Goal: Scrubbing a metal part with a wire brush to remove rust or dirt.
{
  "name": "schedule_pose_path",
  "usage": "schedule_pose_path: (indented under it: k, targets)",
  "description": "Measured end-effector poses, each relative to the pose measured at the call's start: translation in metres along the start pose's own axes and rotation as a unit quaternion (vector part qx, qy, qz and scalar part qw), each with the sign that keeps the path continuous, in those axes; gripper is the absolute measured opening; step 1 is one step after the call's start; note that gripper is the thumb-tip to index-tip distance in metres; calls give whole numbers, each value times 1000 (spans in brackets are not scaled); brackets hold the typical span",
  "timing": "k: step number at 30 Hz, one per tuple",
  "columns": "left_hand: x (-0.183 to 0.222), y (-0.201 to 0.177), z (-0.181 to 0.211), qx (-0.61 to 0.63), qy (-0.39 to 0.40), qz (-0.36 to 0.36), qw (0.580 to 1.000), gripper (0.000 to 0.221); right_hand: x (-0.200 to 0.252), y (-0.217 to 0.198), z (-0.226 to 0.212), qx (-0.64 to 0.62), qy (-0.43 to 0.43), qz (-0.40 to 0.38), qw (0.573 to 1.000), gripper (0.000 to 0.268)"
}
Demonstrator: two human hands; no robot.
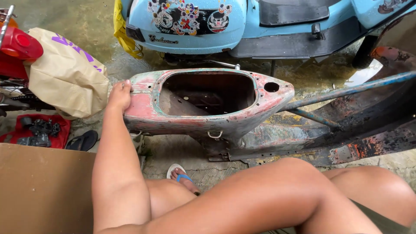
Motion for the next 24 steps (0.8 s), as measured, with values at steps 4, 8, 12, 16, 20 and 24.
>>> schedule_pose_path:
  k: [4, 8, 12, 16, 20, 24]
  targets:
    - [-6, 5, -6, 13, 29, 27, 999, 55, -22, -34, 90, 139, -492, 102, 853, 40]
    - [4, -2, 5, 20, 41, 27, 999, 54, -39, -137, 241, 278, -314, 175, 891, 31]
    - [8, -3, 5, 23, 37, 27, 999, 53, -35, -193, 383, 406, -190, 170, 878, 32]
    - [18, -5, 15, 26, 54, 27, 998, 55, -62, -208, 468, 530, -152, 174, 816, 33]
    - [35, -20, 31, 36, 41, 14, 998, 59, -79, -239, 495, 579, -135, 216, 774, 34]
    - [23, -14, 17, 51, 40, 24, 998, 57, -84, -240, 506, 597, -140, 229, 756, 36]
Point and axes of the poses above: each hand's wrist, its own x-axis away from the middle knuckle, its own y-axis out of the palm, z = x × y, the point moved 7 cm from there along -x, towards the middle knuckle, and after that the axes turned 8 degrees about -x, right-handed, at the moved point
